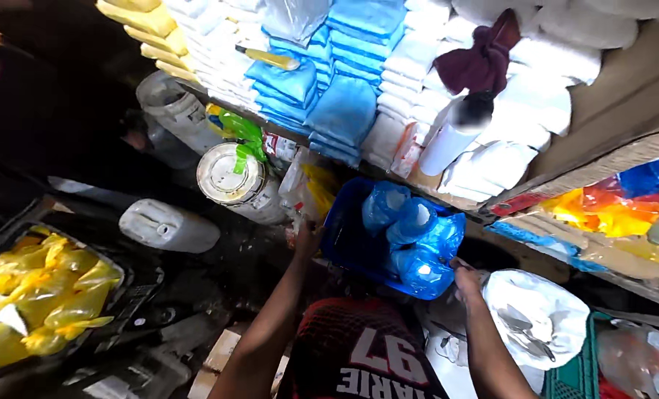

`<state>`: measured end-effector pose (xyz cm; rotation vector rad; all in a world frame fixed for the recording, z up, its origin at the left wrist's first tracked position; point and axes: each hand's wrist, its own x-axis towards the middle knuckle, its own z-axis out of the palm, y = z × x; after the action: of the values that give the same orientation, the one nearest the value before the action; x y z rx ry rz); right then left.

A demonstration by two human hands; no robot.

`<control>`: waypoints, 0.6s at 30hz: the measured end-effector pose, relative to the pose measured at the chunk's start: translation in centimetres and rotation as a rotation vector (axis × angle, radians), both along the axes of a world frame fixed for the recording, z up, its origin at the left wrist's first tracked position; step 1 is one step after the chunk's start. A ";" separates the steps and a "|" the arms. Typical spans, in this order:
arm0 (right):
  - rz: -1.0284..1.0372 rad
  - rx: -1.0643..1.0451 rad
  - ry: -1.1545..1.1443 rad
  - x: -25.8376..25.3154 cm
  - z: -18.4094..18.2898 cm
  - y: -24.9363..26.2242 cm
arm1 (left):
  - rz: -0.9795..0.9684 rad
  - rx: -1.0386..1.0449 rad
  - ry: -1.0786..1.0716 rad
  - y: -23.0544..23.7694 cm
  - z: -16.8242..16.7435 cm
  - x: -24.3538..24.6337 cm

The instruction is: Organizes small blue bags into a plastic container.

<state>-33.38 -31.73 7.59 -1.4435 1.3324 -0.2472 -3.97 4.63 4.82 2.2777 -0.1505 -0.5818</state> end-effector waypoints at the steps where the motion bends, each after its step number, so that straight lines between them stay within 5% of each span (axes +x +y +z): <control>1: 0.021 -0.011 0.005 0.1 0.2 0.1 | -0.026 0.016 0.000 0.2 -0.1 -0.2; 18: 0.042 0.198 -0.039 -1.4 0.7 -0.2 | 0.037 0.070 -0.003 -0.6 -0.2 -2.2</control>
<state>-34.81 -31.92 8.28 -1.2921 1.2567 -0.1118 -6.17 4.00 4.60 2.3438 -0.0914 -0.5722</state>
